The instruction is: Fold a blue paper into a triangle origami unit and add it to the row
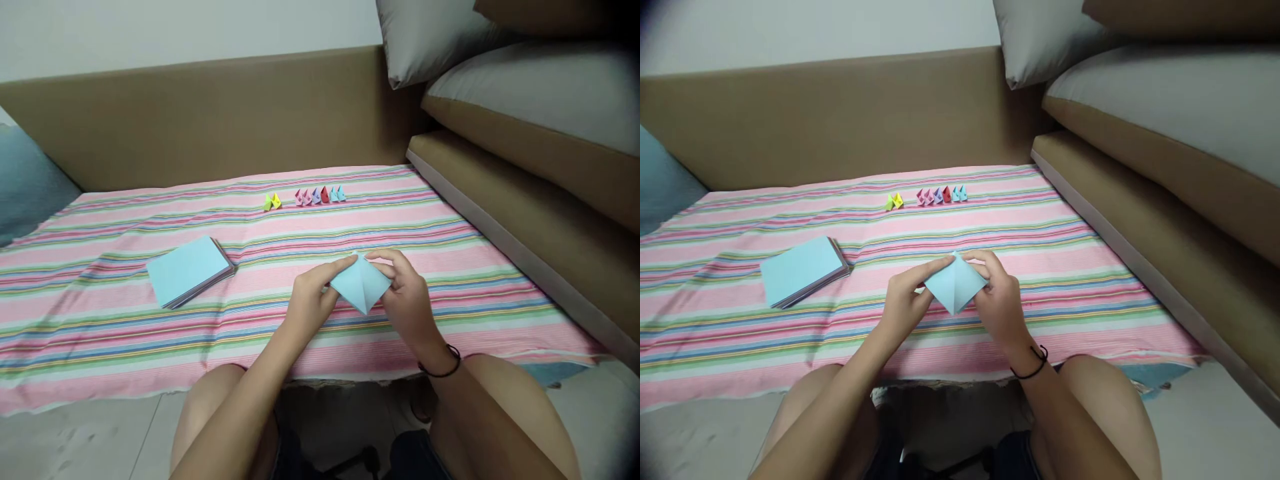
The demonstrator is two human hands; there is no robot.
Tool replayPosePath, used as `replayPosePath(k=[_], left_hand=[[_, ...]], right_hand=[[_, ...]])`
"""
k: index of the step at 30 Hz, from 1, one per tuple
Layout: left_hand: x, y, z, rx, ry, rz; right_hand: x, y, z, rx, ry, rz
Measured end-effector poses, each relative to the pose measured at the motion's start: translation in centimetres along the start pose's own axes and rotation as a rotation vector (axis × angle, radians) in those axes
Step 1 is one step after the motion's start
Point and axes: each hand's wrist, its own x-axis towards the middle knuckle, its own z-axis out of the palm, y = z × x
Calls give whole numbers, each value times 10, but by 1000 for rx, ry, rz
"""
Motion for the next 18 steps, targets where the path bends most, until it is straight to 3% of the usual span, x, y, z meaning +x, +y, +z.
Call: replayPosePath(k=[4,11,14,18], left_hand=[[5,4,-8,-193,-52,-13],[9,14,-26,-450,-250,-231],[10,14,-25,-466,-165,-328],[9,8,-13,-417,-42,-425]], right_hand=[[6,-2,-11,274,-72,10],[10,-4,-31,385,-330,121],[11,-6,-32,389,-424,140],[11,-2,-21,335,-292,169]])
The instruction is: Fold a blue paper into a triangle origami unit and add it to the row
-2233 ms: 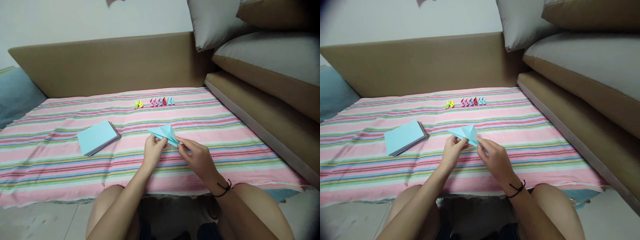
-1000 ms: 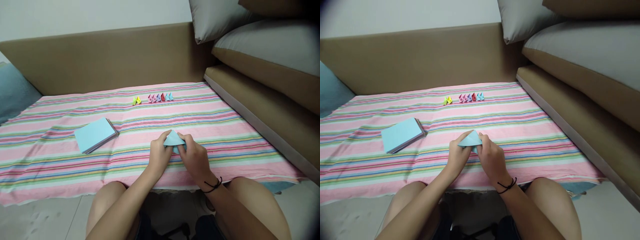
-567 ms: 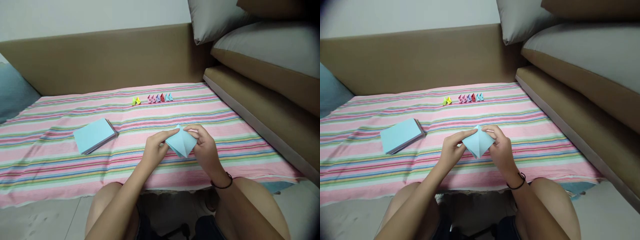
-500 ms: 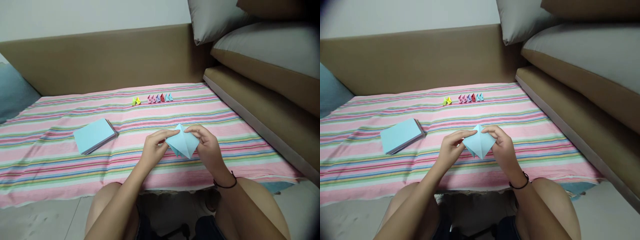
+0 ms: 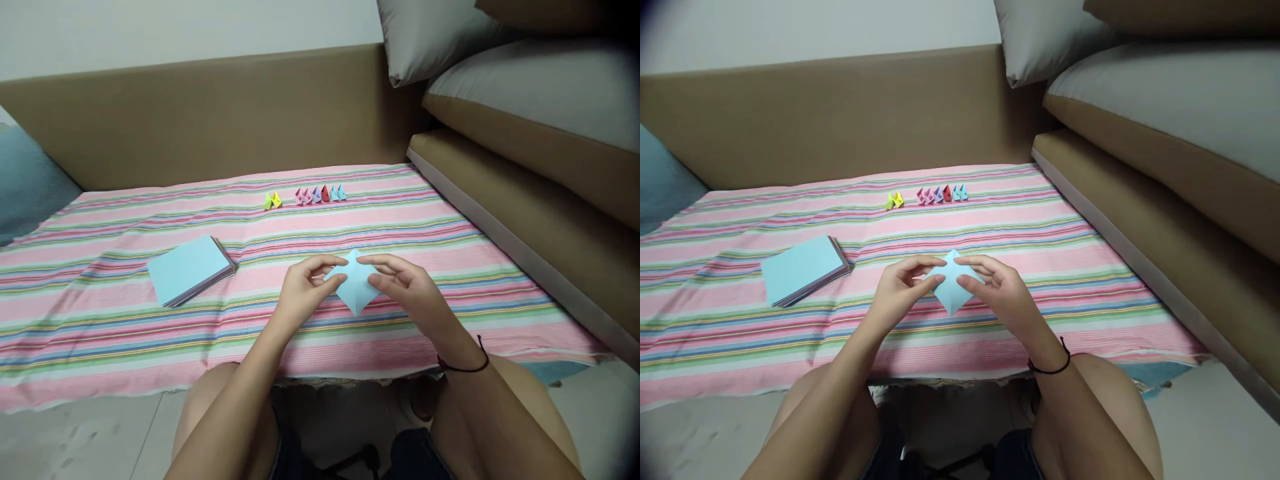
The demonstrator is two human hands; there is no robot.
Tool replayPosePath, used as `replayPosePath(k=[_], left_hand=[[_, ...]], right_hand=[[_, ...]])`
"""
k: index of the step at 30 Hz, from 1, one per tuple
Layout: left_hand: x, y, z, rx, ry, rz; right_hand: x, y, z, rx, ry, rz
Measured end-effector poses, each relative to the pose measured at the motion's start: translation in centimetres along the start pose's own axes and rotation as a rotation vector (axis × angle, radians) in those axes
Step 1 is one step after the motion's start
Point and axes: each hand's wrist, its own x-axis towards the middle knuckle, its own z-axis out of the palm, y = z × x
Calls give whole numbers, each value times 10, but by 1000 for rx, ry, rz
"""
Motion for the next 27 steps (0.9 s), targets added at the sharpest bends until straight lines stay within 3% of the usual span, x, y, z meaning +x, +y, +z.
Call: replayPosePath(k=[4,8,13,27], left_hand=[[2,-8,4,16,-14,-3],[1,-9,6,43,-33,-66],[0,-9,9,72,51,-17],[-2,-3,13,-45,106,-22]], right_hand=[[2,10,10,-62,147,-25],[-1,12,15,-177,120,25],[-2,11,18,-263,127,42],[-2,12,15,-179,88,64]])
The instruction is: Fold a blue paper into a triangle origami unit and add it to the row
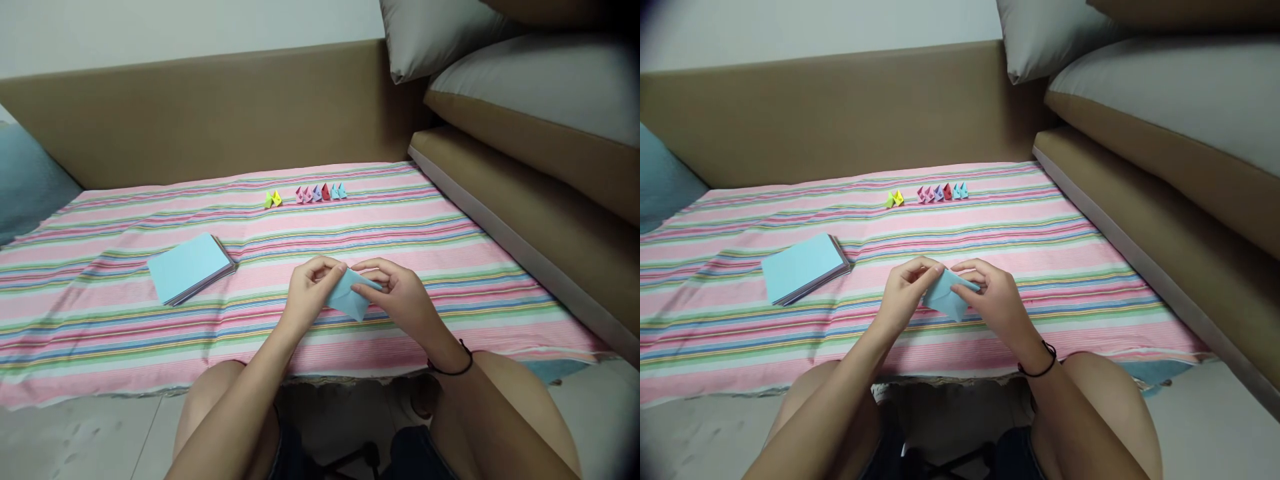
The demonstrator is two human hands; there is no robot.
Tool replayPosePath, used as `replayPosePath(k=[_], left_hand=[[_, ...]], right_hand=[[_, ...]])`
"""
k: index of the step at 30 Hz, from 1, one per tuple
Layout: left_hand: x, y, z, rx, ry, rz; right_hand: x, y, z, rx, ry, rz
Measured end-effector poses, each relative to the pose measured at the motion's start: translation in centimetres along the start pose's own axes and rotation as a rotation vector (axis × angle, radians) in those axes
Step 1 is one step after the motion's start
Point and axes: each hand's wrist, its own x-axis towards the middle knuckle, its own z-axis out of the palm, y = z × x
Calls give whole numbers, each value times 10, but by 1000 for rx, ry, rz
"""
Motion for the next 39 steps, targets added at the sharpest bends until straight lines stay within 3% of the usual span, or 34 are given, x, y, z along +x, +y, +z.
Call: replayPosePath(k=[5,23,28,39], left_hand=[[0,0,0,-56,1,-73],[-1,-3,1,-149,26,-105],[1,-3,-1,-186,-26,-178],[0,2,-1,84,-14,-5]], right_hand=[[1,-3,2,36,-1,25],[0,0,3,60,1,-1],[1,0,2,54,18,26],[3,-1,4,21,38,16]])
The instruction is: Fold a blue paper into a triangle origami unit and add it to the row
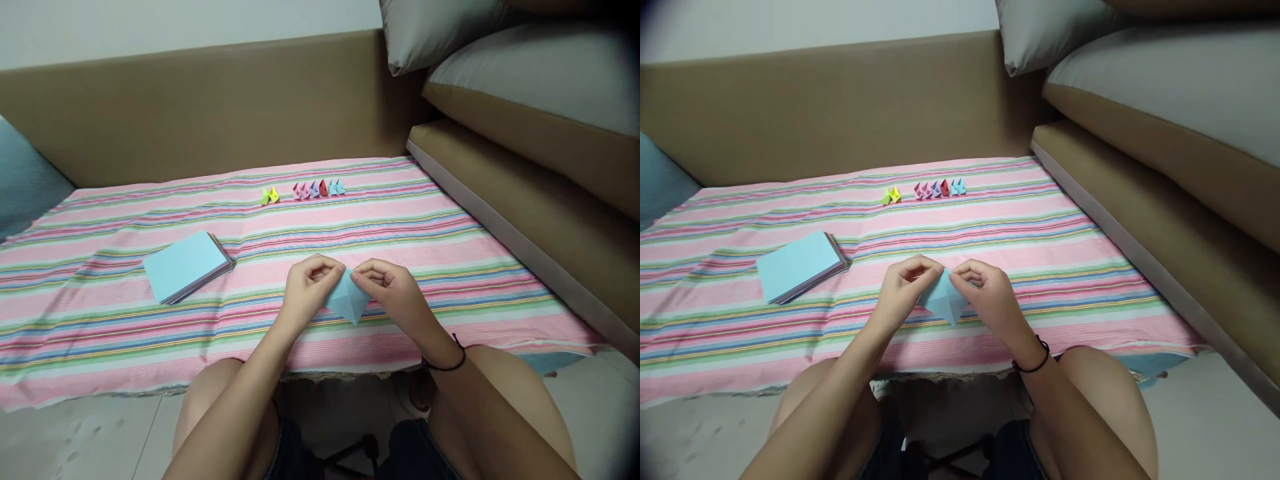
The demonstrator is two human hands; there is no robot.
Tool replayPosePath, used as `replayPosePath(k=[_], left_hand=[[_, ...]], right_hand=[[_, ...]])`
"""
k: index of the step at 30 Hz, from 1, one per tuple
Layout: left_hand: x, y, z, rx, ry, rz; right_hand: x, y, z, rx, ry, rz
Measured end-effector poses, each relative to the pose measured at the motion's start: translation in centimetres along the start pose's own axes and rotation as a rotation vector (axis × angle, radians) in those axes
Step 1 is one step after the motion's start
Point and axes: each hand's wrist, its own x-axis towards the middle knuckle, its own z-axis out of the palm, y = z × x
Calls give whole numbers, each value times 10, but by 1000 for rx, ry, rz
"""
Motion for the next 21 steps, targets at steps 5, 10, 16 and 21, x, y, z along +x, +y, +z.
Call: replayPosePath(k=[5,10,16,21], left_hand=[[4,-2,-7,-36,163,-16],[6,-3,-10,19,148,-6],[3,-9,-1,32,-44,-38],[3,-13,1,-141,-38,-180]], right_hand=[[2,0,-11,5,-19,14],[4,3,-17,-91,78,9],[3,7,-9,-22,-149,87],[1,10,-5,-9,-58,70]])
